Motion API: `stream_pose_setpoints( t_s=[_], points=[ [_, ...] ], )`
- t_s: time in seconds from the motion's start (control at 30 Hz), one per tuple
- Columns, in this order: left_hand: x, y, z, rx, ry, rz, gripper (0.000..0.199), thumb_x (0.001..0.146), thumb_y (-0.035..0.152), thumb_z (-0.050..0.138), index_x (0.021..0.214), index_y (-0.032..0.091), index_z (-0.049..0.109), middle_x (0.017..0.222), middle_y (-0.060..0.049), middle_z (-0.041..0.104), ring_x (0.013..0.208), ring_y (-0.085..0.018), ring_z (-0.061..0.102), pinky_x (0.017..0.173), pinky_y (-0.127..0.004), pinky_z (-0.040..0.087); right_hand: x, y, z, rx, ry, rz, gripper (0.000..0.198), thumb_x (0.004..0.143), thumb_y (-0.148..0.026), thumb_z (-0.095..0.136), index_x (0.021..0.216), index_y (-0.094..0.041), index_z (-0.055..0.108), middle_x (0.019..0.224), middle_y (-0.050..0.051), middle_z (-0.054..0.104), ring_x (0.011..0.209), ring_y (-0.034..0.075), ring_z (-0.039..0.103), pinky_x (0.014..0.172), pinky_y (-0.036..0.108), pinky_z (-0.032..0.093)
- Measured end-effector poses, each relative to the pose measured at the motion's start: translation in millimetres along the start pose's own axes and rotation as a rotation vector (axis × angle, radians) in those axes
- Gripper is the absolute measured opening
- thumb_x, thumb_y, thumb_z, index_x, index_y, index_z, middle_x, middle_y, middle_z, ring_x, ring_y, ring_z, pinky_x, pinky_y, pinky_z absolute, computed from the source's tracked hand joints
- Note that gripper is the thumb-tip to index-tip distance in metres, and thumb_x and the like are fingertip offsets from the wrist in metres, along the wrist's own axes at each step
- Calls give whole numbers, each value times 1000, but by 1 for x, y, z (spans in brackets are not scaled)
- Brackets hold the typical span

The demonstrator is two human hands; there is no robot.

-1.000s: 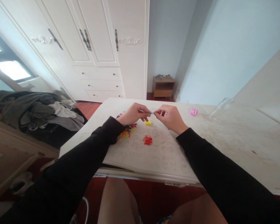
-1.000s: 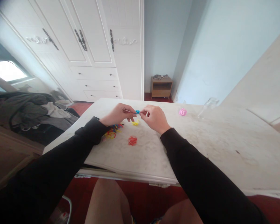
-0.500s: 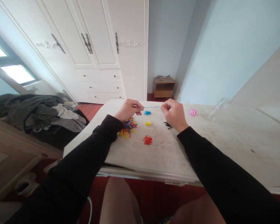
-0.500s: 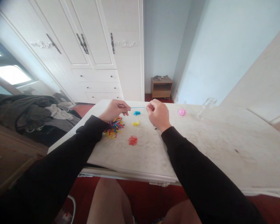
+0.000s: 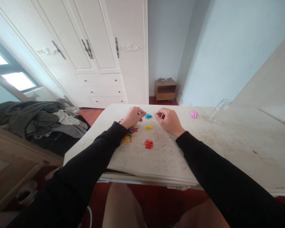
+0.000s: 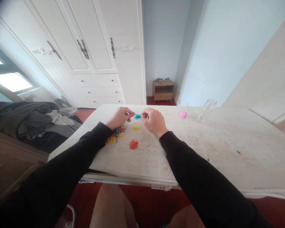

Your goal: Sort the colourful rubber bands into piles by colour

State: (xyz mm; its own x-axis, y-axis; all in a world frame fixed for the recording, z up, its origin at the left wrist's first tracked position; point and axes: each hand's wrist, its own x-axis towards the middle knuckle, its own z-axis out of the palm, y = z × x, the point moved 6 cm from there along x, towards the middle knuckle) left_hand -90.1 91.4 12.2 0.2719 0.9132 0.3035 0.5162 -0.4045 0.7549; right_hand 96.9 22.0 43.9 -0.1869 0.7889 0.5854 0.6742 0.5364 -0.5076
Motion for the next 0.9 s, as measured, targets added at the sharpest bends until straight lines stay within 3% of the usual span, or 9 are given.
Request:
stream_pose_setpoints(
  t_s=[0.13,0.3,0.47,0.6,0.77,0.9],
  points=[
    [1,-1,5,45,-21,-13,12,83,22,81,89,11,80,57,-1,68,46,-11,64,57,-21,51,-2,-1,5,-6,-23,-7,12,84,-15,62,76,-19,71,81,5,71,70,18,60,70,31,42],
    [0,1,4,-224,2,-28,43,80,32,87,116,11,72,90,-7,75,56,-12,71,54,-21,55,-2,2,6,6,-35,3,10,83,-14,64,79,-19,72,79,3,70,71,17,59,71,30,42],
    [-7,16,10,-460,-63,-23,49,76,41,90,111,13,71,94,-5,74,75,-16,76,75,-30,66,-2,-1,11,68,-67,-43,11,89,-28,73,83,-18,72,79,2,66,67,15,57,68,29,42],
    [-14,31,18,-455,-150,55,46,78,37,87,114,13,71,96,-6,76,83,-17,75,76,-30,65,-2,-5,17,142,-94,-82,22,87,-39,80,85,-18,72,82,2,64,65,13,56,65,29,42],
    [-20,38,23,-490,-214,72,40,80,33,85,112,13,71,103,-8,77,88,-18,75,77,-30,65,-2,-7,18,180,-128,-85,20,89,-30,77,75,-18,71,78,1,63,67,14,56,67,29,42],
    [-21,36,23,-582,-254,36,40,83,42,84,107,13,69,99,-7,77,88,-17,77,85,-34,66,-1,-5,10,149,-62,-65,18,92,-22,71,74,-18,72,76,2,63,68,15,57,68,30,42]
  ],
)
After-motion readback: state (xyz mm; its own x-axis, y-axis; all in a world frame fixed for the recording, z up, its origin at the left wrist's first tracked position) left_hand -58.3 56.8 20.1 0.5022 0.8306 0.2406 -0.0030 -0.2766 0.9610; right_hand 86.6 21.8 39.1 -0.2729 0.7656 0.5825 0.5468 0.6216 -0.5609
